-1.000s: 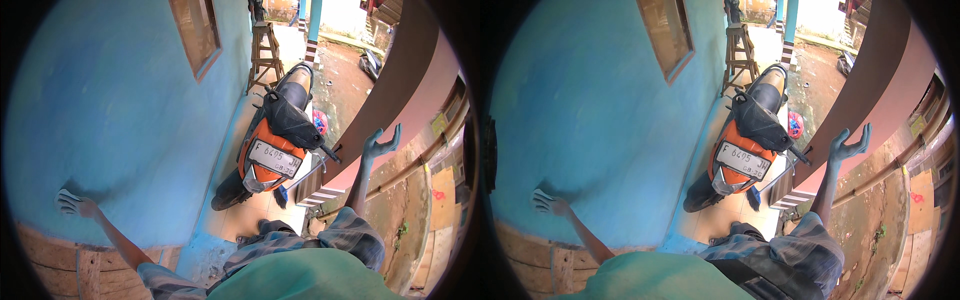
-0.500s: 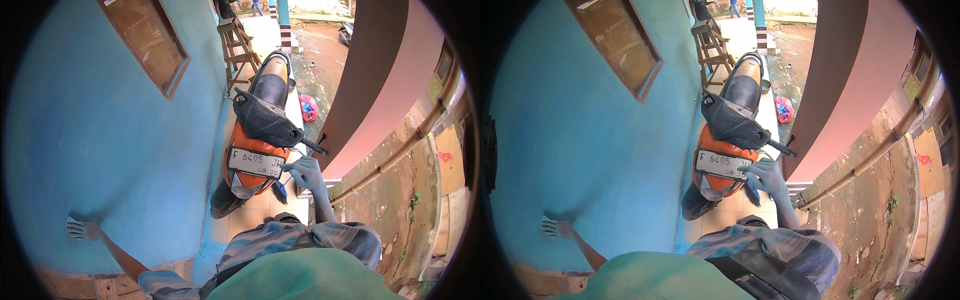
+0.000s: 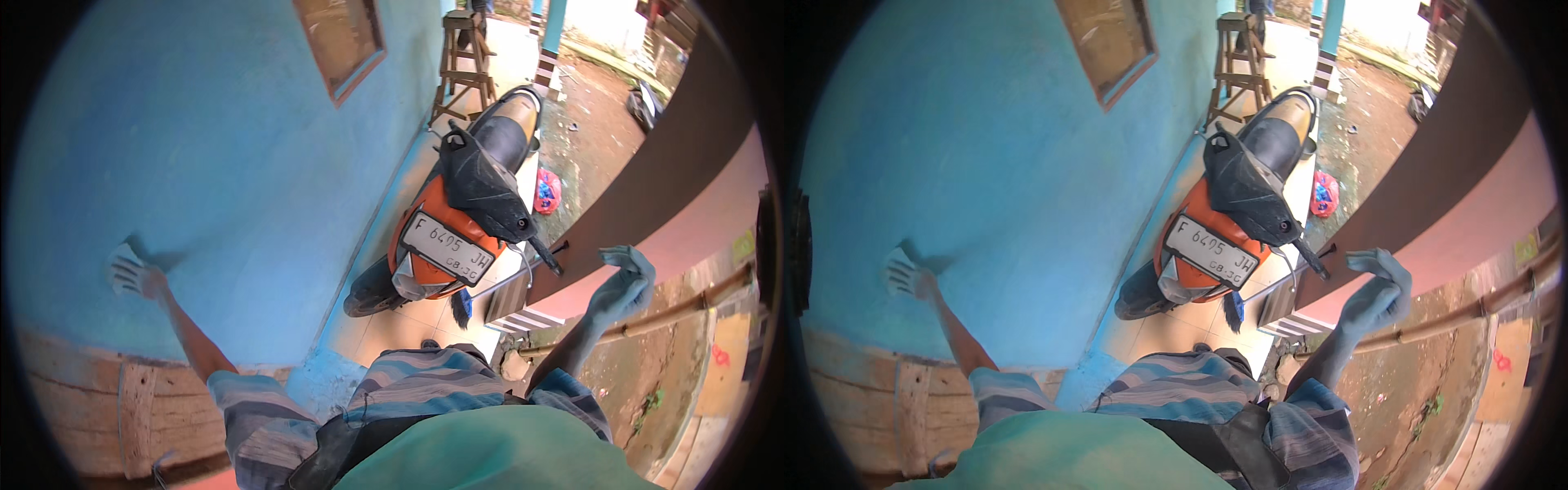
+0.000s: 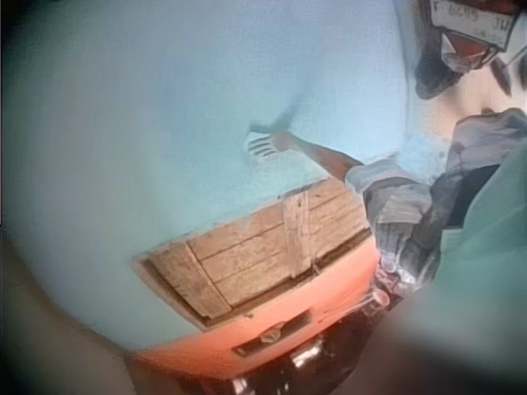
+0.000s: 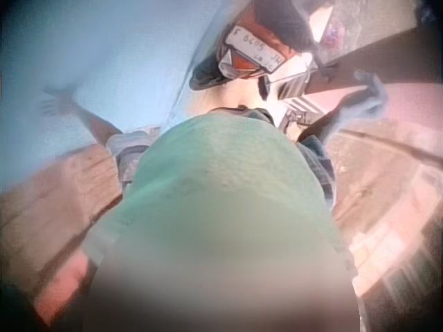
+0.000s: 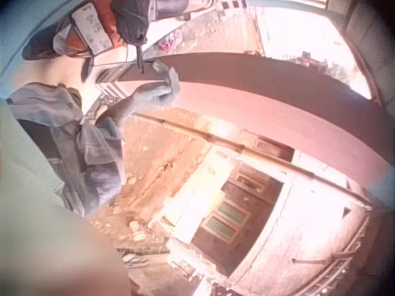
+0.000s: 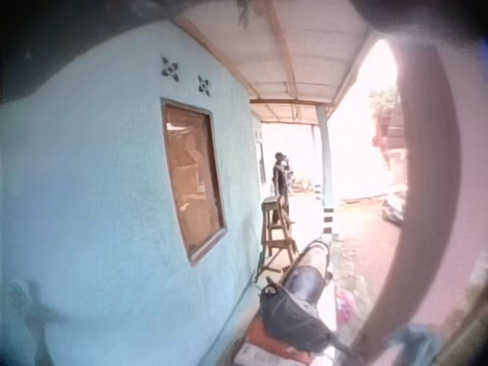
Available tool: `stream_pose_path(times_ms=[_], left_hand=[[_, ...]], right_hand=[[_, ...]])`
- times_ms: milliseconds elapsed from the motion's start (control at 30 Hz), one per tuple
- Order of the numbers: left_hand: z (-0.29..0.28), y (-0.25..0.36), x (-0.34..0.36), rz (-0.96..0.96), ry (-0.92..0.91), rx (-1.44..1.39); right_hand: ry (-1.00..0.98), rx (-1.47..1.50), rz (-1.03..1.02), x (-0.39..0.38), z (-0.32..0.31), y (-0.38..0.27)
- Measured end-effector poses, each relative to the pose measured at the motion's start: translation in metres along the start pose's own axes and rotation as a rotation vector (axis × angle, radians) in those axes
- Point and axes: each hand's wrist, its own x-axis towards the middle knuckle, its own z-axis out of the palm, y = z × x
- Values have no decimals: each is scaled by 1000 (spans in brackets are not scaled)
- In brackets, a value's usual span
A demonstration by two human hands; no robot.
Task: The person squats and uses a small flat tool to smooth a light blue wall surface. They repeatedly rub the tool against the wall in horizontal and vertical motions to even out the finish.
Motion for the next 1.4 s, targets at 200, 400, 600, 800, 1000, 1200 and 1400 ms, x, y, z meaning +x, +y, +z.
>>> stream_pose_path(times_ms=[200,400,600,800,1000,1200,1400], left_hand=[[5,-39,-5,9,326,-826],[-5,-67,-24,4,311,-832],[26,-113,4,18,339,-663],[34,-113,23,-114,352,-759],[31,-125,19,-32,403,-852],[41,-135,20,74,371,-799],[34,-149,22,142,417,-885]], right_hand=[[-79,244,70,-22,24,5],[-433,-15,327,-60,110,-19],[-736,162,370,-80,165,-45],[-912,275,293,-96,194,-72],[-978,369,393,-112,233,-111],[-1095,381,289,-145,276,-135],[-1263,472,248,-163,295,-185]])
